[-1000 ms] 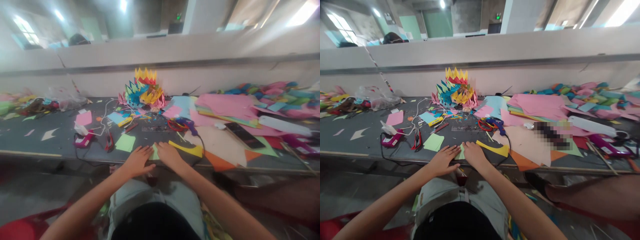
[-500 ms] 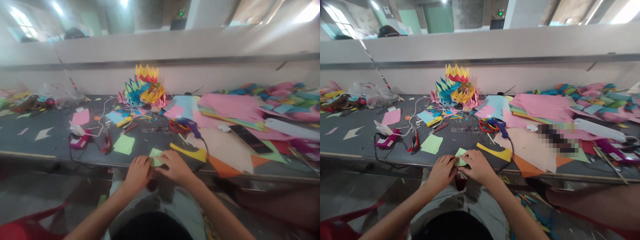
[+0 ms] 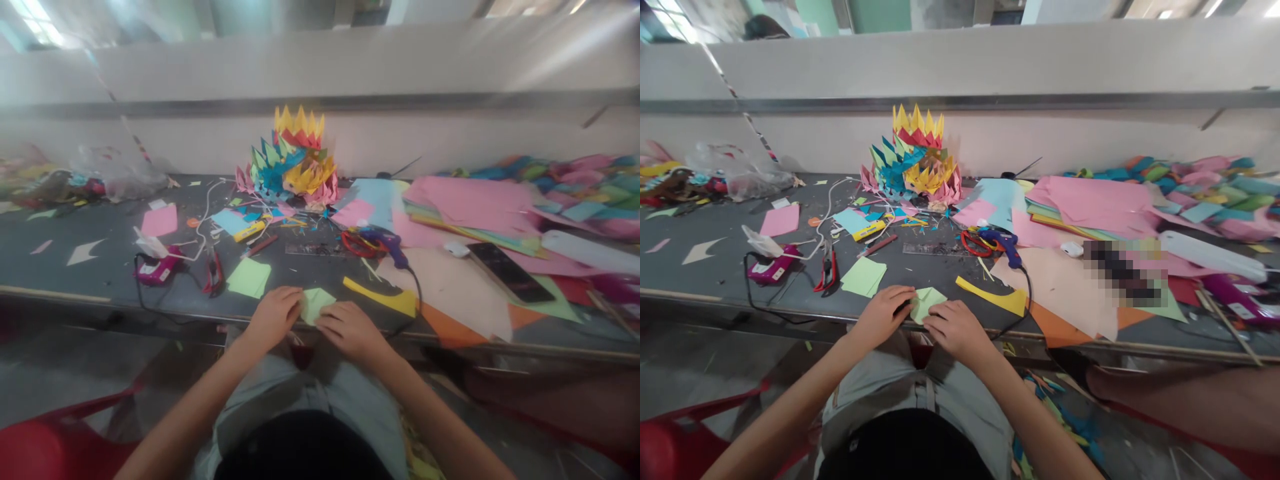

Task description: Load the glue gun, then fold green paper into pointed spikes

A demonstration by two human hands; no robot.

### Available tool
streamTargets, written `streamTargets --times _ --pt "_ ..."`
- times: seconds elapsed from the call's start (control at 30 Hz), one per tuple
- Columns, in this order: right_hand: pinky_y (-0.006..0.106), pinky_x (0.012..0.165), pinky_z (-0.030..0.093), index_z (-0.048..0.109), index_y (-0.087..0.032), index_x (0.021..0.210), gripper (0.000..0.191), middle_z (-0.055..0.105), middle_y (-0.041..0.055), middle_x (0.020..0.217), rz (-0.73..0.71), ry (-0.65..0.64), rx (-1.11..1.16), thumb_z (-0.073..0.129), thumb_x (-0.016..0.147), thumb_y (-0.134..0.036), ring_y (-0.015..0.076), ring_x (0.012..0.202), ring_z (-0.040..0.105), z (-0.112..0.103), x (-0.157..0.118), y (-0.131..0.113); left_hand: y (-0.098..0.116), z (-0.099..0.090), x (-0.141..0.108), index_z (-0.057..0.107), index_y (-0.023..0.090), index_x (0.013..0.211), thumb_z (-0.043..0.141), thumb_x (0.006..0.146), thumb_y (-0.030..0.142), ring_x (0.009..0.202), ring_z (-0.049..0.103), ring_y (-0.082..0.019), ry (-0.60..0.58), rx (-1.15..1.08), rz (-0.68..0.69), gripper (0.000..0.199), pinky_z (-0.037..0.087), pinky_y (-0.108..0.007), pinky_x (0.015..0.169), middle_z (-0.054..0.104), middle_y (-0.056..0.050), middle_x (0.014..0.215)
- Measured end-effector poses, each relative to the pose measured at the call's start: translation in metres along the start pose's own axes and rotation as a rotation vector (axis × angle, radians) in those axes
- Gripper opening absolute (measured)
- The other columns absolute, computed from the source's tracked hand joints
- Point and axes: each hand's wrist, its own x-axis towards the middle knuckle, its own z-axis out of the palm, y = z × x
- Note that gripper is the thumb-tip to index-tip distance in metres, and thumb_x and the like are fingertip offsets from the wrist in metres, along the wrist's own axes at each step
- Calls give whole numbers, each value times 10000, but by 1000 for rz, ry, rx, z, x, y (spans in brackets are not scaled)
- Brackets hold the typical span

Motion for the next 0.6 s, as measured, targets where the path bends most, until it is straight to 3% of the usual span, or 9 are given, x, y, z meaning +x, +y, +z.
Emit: streamTargets --times 0.2,0.37,0.6 --pt "274 702 403 654 -178 794 177 660 41 803 254 -79 279 504 872 -232 150 763 567 -10 19 6 -12 4 2 664 205 955 563 837 209 1008 579 -206 -58 -60 22 156 466 -393 896 636 -65 1108" --pt "241 617 395 655 -172 682 132 604 19 705 488 -121 350 588 790 -207 126 651 549 -12 35 4 -17 2 4 676 198 967 603 808 193 1022 580 -209 -89 -121 22 175 466 -389 910 637 -73 1124" --pt "227 580 373 651 -167 645 94 594 8 657 618 -158 364 623 722 -213 117 607 531 -10 45 5 -16 2 2 673 205 1005 586 822 196 1044 573 -213 -79 -128 16 203 470 -388 914 632 -71 1146"
